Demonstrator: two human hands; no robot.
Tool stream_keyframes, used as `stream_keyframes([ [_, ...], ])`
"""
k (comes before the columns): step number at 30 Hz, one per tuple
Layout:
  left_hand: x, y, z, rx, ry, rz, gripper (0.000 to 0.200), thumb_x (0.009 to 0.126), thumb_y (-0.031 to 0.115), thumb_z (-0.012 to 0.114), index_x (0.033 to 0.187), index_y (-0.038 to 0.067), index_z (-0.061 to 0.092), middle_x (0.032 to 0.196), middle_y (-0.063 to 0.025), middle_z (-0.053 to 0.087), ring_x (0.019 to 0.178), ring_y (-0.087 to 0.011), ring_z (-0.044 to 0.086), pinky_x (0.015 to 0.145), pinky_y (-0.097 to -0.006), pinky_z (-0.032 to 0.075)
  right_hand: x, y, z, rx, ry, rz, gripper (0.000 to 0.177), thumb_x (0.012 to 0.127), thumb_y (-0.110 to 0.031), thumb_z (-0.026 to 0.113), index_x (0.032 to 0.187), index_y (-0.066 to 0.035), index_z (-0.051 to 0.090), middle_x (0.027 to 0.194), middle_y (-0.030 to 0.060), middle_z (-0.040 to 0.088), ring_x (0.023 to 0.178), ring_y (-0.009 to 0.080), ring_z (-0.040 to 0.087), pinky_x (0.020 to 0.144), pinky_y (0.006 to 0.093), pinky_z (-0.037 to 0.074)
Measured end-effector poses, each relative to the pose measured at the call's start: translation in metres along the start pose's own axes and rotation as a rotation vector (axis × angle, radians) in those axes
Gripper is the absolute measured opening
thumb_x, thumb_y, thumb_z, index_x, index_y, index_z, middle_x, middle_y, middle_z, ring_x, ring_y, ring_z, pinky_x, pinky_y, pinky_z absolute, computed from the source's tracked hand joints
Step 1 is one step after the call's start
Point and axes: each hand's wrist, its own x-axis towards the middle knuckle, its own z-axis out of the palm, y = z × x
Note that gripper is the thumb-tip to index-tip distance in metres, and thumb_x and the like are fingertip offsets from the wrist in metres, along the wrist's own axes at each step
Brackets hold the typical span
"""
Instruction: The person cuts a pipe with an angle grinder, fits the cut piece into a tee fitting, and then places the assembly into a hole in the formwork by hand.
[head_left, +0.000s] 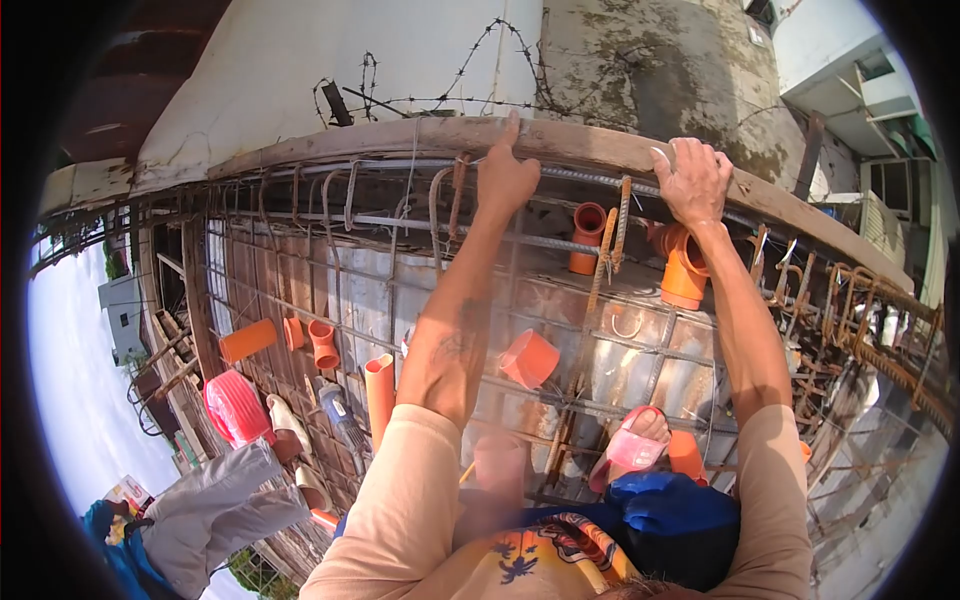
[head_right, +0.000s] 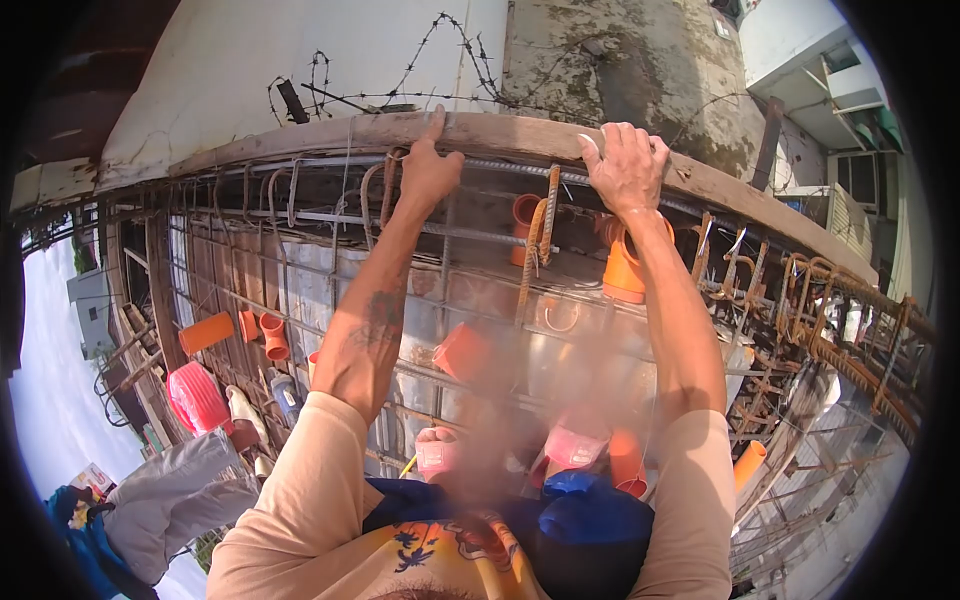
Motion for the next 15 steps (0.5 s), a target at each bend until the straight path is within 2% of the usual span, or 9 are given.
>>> stream_keyframes([
  [10, 0.001, -0.018, 0.009, 0.057, 0.056, 0.051, 0.083, 0.078, 0.018, 0.060, 0.157, 0.025, 0.034, 0.122, -0.0289, 0.065, 0.114, -0.0437, 0.063, 0.102, -0.0437, 0.047, 0.000, -0.001, -0.002, -0.003, -0.033, 0.020, 0.041, 0.097, -0.048, 0.056, 0.108, -0.010, 0.066, 0.105, 0.0053, 0.065, 0.101, 0.0248, 0.059, 0.097, 0.0455, 0.036],
  [15, -0.013, -0.010, 0.001, 0.046, 0.001, -0.038, 0.081, 0.081, 0.018, 0.059, 0.157, 0.026, 0.033, 0.120, -0.0293, 0.066, 0.111, -0.0443, 0.064, 0.100, -0.0452, 0.048, 0.000, 0.003, 0.002, 0.037, -0.014, 0.009, 0.041, 0.097, -0.047, 0.057, 0.109, -0.009, 0.065, 0.106, 0.0056, 0.065, 0.102, 0.0249, 0.060, 0.097, 0.0449, 0.037],
])
